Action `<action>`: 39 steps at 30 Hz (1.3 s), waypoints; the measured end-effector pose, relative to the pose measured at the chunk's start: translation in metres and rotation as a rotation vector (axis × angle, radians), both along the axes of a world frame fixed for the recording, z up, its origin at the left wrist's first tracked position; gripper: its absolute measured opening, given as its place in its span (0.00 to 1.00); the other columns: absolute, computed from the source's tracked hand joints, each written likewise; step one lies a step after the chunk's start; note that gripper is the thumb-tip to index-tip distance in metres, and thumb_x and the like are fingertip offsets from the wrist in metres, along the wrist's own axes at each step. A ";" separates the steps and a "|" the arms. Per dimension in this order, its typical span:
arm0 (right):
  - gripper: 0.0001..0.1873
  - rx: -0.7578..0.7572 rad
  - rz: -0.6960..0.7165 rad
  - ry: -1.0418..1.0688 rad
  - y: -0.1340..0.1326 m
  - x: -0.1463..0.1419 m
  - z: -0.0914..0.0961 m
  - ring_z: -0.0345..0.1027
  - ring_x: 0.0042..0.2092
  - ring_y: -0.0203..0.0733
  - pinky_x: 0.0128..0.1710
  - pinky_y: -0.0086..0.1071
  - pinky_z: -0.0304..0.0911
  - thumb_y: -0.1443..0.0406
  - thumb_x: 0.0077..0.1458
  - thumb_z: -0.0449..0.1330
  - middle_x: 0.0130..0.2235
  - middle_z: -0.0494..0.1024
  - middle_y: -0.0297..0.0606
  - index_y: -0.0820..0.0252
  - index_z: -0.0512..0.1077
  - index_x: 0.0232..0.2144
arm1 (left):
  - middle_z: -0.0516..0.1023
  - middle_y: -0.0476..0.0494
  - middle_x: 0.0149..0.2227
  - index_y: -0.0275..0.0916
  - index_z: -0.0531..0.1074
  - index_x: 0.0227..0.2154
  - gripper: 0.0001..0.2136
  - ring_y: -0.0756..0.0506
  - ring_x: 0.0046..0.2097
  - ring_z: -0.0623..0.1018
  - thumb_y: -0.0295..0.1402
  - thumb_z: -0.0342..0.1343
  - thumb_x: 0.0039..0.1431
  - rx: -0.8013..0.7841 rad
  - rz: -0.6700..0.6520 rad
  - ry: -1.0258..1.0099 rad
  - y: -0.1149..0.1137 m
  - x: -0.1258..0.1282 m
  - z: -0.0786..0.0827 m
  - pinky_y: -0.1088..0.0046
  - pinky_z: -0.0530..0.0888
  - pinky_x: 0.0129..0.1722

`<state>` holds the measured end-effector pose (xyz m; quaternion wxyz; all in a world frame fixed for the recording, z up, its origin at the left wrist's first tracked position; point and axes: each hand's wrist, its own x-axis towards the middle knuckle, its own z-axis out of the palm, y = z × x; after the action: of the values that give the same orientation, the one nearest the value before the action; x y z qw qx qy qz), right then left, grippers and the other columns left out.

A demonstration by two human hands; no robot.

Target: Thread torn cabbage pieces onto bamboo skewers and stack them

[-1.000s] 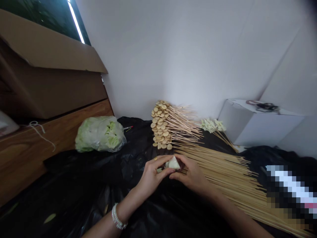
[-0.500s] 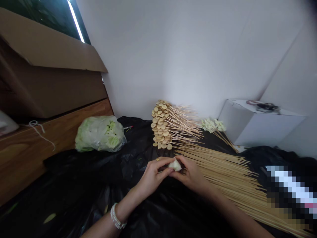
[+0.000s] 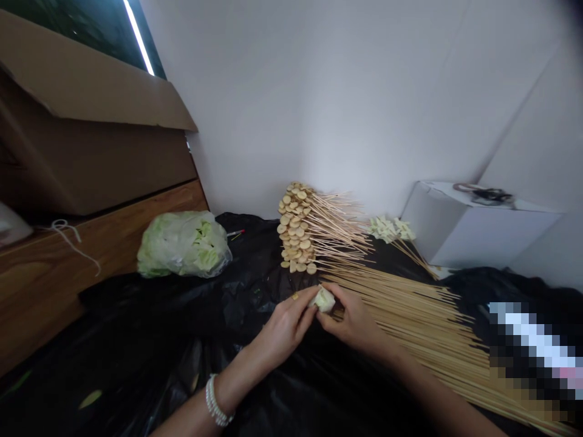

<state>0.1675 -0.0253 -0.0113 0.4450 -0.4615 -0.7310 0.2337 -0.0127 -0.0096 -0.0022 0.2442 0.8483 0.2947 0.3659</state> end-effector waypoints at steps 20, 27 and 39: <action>0.19 -0.053 0.079 0.013 -0.001 0.002 0.001 0.69 0.37 0.40 0.39 0.33 0.66 0.68 0.48 0.59 0.38 0.76 0.37 0.58 0.69 0.45 | 0.83 0.43 0.41 0.37 0.79 0.41 0.12 0.43 0.41 0.81 0.28 0.58 0.53 -0.334 0.138 -0.355 0.005 0.008 -0.010 0.68 0.77 0.44; 0.19 -0.169 0.123 0.088 -0.001 0.005 0.002 0.71 0.39 0.41 0.39 0.34 0.68 0.66 0.49 0.60 0.39 0.77 0.37 0.57 0.69 0.46 | 0.81 0.40 0.45 0.38 0.80 0.41 0.12 0.42 0.44 0.80 0.34 0.59 0.55 -0.426 0.059 -0.371 0.010 0.005 -0.007 0.66 0.77 0.45; 0.17 -0.431 0.323 0.316 -0.005 0.011 0.010 0.69 0.40 0.40 0.40 0.33 0.65 0.61 0.52 0.61 0.40 0.76 0.37 0.59 0.71 0.46 | 0.80 0.38 0.46 0.36 0.81 0.40 0.14 0.46 0.34 0.80 0.38 0.61 0.54 -0.655 -0.052 -0.375 0.009 0.001 0.009 0.72 0.77 0.33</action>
<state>0.1789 -0.0299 -0.0016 0.4023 -0.3811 -0.6501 0.5199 -0.0117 -0.0006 0.0063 0.5613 0.6508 0.3247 0.3950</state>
